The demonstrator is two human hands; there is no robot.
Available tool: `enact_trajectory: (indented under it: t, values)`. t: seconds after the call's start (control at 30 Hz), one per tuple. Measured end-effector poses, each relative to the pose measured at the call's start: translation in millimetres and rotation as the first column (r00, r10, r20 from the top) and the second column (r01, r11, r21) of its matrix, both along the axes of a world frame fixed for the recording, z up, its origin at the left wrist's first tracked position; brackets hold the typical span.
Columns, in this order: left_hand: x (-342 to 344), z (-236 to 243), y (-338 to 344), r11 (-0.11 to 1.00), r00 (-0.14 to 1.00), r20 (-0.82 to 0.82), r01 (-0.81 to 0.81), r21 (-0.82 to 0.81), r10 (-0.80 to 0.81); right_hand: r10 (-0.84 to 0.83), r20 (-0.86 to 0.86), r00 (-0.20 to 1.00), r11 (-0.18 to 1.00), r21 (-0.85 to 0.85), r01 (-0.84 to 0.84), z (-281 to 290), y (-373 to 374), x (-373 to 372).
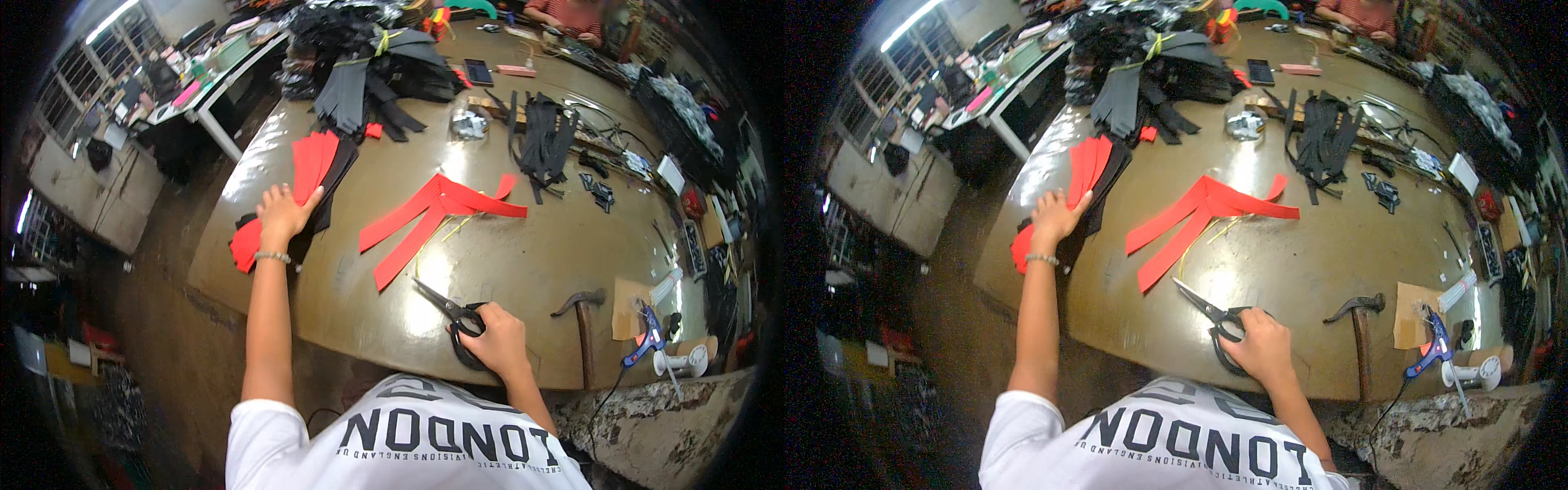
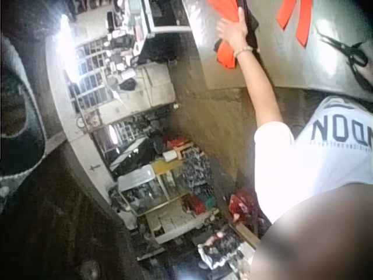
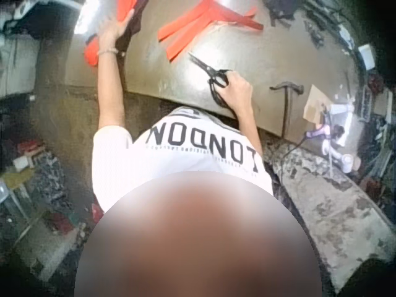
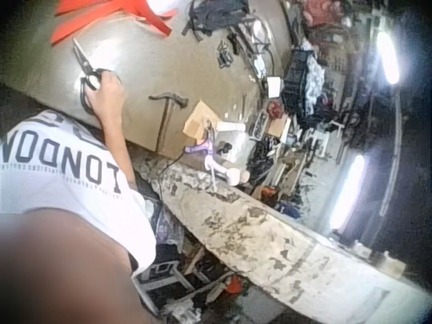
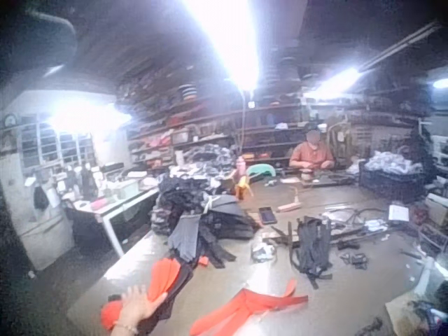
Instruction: The person cuts multiple red and black fabric strips into shorter pieces using scissors. They repeatedly pick up strips, cut them, and place the cut pieces on the table, then gather and stack the finished pieces.
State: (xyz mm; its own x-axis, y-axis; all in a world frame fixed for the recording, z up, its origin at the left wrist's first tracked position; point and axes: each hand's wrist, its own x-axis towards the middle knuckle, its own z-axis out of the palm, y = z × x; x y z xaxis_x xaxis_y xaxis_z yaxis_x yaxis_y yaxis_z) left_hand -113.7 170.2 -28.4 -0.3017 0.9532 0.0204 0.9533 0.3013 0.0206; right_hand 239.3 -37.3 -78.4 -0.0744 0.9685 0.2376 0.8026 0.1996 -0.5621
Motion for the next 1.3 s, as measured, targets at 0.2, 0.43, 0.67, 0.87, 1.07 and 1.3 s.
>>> enact_trajectory:
  t: [0.2, 0.43, 0.67, 0.87, 1.07, 1.3]
  values:
    - [89, 7, 23, 0.518, 0.579, 0.125, 0.585, 0.624, -0.805, -0.007, -0.057, 0.998, 1.000, 0.017, 0.008, 1, 2, 2]
    - [177, 0, 68, 0.374, 0.382, 0.242, 0.924, -0.082, -0.892, -0.091, -0.213, 0.973, 0.984, 0.128, 0.120, -1, -7, 2]
    - [130, -7, 25, 0.905, 0.121, 0.961, 0.383, 0.188, -0.250, -0.114, -0.509, 0.853, 0.980, 0.082, 0.180, 27, -10, 8]
    - [138, -37, -68, 0.987, -0.604, 0.783, -0.037, 0.157, -0.147, -0.023, -0.068, 0.997, 0.996, 0.085, 0.029, 56, -1, -22]
    - [154, -25, -119, 0.947, -0.736, 0.595, -0.244, 0.210, -0.322, -0.056, 0.030, 0.998, 0.994, -0.087, 0.058, 55, 8, -38]
    - [162, -31, -120, 0.967, -0.825, 0.508, -0.178, 0.181, -0.247, -0.028, 0.033, 0.999, 0.982, -0.186, 0.034, 58, 0, -31]
